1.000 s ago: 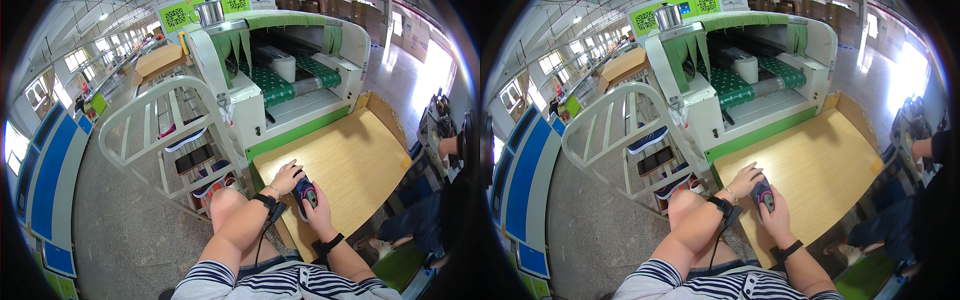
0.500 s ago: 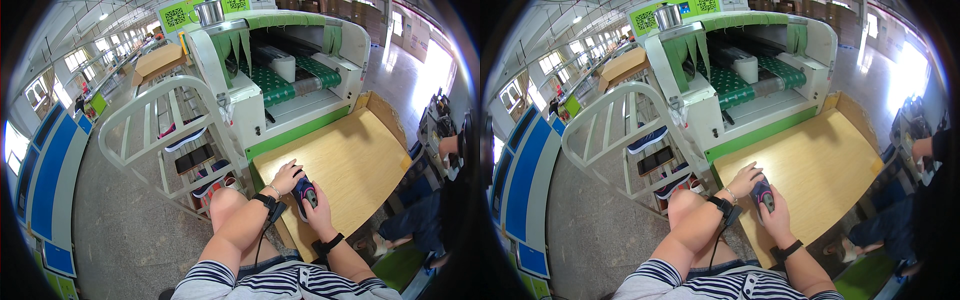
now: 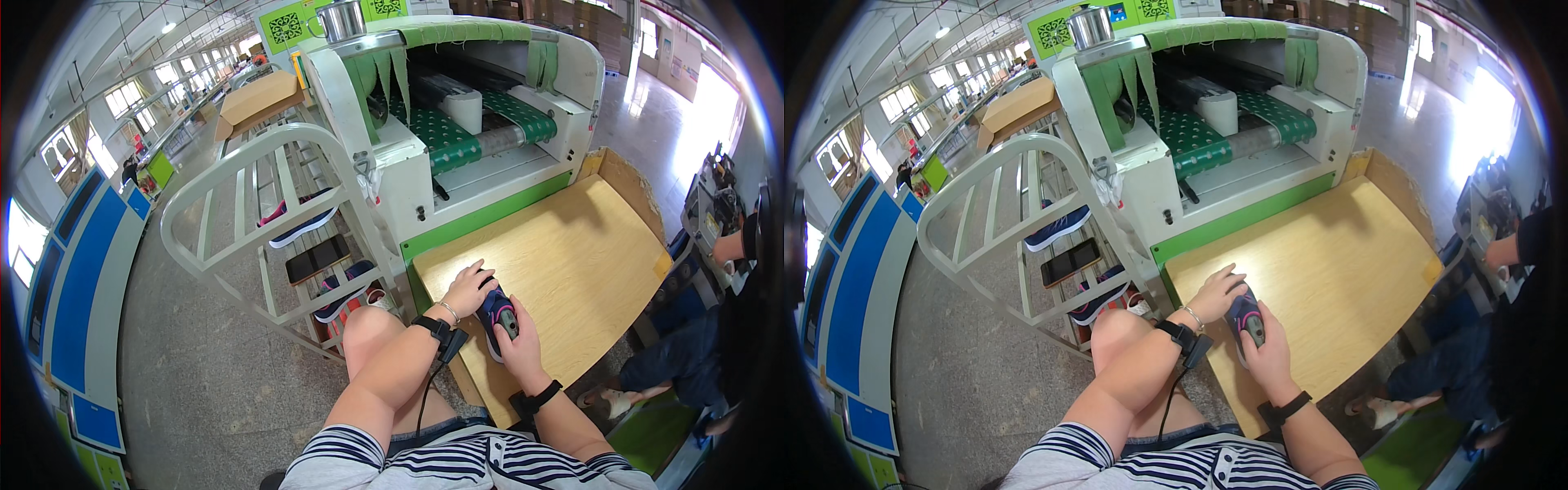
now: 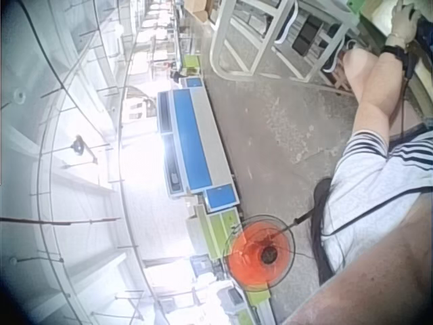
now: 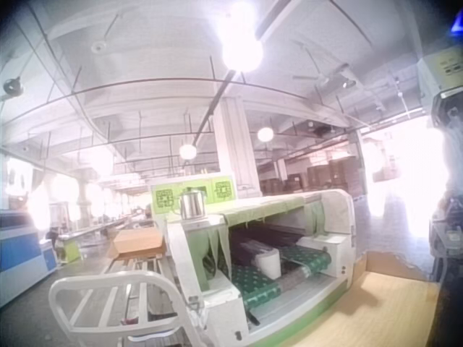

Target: Placing finished shoes onto a conveyor belt of a drying or cooling machine.

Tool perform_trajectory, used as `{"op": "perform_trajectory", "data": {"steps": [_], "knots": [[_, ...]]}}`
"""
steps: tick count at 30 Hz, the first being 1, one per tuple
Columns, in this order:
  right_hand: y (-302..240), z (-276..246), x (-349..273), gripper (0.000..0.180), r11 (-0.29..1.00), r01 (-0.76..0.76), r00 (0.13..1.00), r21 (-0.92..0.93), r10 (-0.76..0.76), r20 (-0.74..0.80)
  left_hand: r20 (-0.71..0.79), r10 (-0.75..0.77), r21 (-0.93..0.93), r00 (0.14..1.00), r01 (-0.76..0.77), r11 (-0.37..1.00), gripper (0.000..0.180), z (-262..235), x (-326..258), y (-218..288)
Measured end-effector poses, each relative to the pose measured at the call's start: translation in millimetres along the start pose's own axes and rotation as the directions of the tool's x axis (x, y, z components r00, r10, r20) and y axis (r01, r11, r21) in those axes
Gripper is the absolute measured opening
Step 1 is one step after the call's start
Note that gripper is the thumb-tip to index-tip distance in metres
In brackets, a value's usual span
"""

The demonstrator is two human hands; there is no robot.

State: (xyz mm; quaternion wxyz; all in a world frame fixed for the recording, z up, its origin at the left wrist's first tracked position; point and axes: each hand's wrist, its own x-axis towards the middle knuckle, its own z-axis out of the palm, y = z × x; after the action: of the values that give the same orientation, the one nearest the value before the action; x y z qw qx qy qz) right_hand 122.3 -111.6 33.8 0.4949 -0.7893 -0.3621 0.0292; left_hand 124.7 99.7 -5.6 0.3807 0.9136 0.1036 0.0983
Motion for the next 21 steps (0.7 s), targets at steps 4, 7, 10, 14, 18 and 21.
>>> {"op": "perform_trajectory", "data": {"steps": [4,7,10,14,18,21], "knots": [[-0.2,0.2,-0.1,0.061,1.0,0.006,1.0,-0.009,-0.006,-0.006,-0.005,0.009,-0.01,1.0,-0.009,1.0,0.05,0.7,0.2,-0.9],[0.2,0.4,-0.2,0.061,1.0,0.004,1.0,-0.013,-0.004,-0.004,-0.004,0.005,-0.011,1.0,-0.005,1.0,0.05,0.7,0.0,-0.8],[0.7,0.5,-0.1,0.061,1.0,0.0,1.0,-0.009,0.0,-0.001,0.001,-0.001,-0.013,1.0,0.001,1.0,0.05,0.2,-0.1,-0.4],[1.1,0.4,0.0,0.061,1.0,0.002,1.0,-0.022,-0.002,0.001,-0.003,0.006,-0.017,1.0,-0.006,1.0,0.05,-0.3,0.0,0.1],[0.8,0.2,0.1,0.061,1.0,0.003,1.0,-0.014,-0.003,0.002,-0.001,-0.001,-0.011,1.0,0.001,1.0,0.05,0.0,-0.1,0.1],[0.5,0.0,0.2,0.061,1.0,0.005,1.0,-0.012,-0.005,0.001,-0.002,0.001,-0.009,1.0,-0.001,1.0,0.05,0.2,0.1,-0.2]]}}
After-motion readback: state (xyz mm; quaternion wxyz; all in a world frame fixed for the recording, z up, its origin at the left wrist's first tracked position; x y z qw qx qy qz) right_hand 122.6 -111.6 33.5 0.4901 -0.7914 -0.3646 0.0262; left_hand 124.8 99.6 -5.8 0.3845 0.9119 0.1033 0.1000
